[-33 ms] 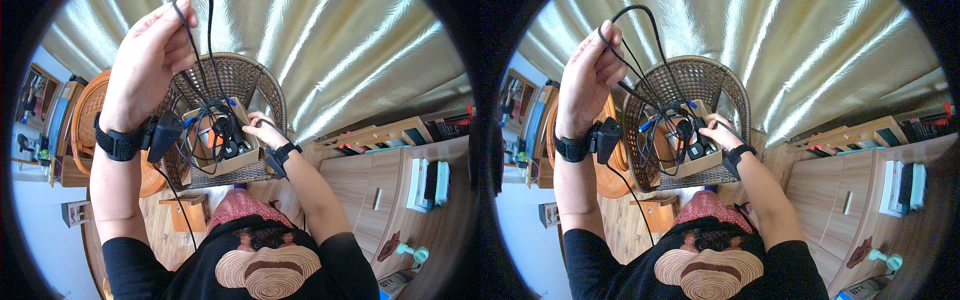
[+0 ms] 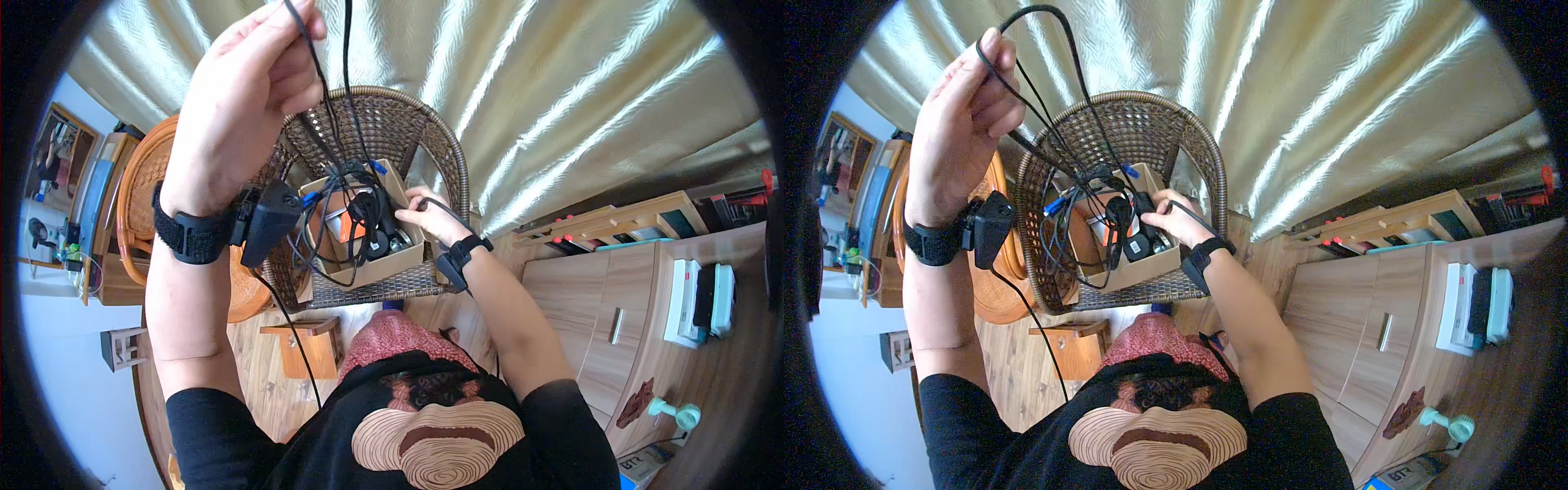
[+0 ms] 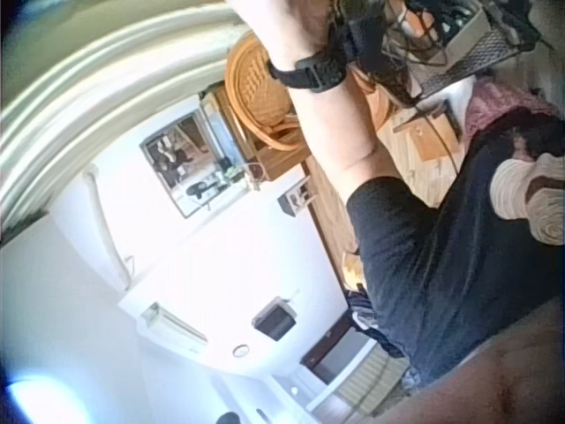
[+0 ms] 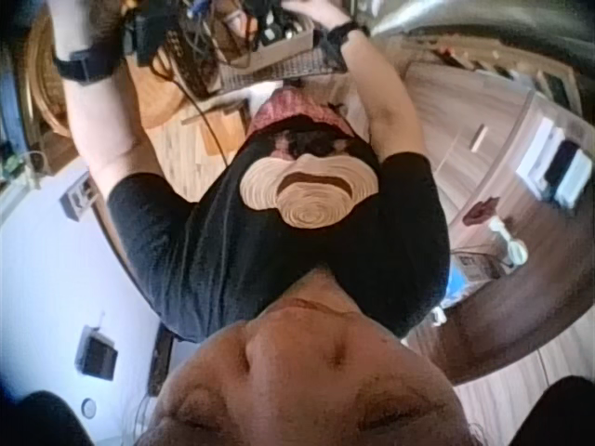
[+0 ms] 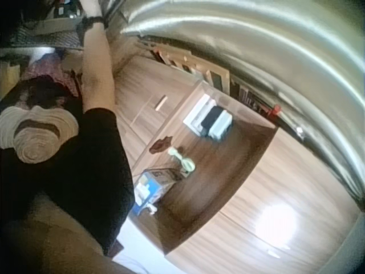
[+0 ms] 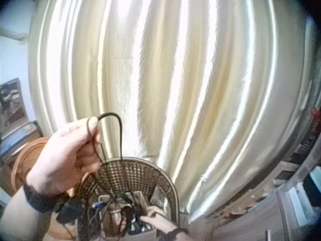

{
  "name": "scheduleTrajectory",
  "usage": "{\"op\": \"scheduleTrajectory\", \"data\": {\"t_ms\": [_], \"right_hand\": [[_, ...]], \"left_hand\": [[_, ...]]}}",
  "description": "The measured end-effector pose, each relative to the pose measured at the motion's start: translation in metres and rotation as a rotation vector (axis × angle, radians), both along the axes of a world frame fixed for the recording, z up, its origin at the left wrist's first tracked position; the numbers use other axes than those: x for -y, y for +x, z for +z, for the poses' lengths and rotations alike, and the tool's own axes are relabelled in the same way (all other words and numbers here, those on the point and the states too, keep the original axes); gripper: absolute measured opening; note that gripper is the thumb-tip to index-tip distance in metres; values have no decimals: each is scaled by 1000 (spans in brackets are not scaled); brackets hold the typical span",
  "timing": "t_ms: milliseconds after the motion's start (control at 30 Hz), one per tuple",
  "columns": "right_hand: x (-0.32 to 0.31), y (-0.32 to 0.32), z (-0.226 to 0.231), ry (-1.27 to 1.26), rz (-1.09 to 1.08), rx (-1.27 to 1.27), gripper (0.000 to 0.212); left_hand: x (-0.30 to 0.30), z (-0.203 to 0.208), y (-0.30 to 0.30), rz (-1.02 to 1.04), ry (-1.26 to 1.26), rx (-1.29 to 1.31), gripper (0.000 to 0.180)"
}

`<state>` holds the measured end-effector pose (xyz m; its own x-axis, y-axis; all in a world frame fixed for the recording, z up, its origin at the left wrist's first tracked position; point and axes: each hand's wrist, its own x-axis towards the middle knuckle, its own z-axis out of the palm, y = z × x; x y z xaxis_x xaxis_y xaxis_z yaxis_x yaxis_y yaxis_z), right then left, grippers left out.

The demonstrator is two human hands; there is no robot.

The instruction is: The person picks up a white board and sets it on a shelf, wipes the shelf surface with a cloth, and then takes a headset out of a box to untangle its cord.

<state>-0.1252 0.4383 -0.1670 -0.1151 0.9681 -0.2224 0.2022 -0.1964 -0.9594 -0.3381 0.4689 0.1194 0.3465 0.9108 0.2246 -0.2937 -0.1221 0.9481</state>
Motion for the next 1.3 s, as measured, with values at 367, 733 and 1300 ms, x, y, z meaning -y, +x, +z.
{"op": "scheduleTrajectory", "data": {"t_ms": [367,733,1300], "right_hand": [[28,-22,-14,104,381,205,51],[46,-63,17,-283,223,-256,36],[-24,23,125,-166,114,-100,14]], "left_hand": [[15,45,34,208,46,194,27],[-18,32,-4,232,131,254,24],[-49,-151,-73,209,-336,58,25]]}}
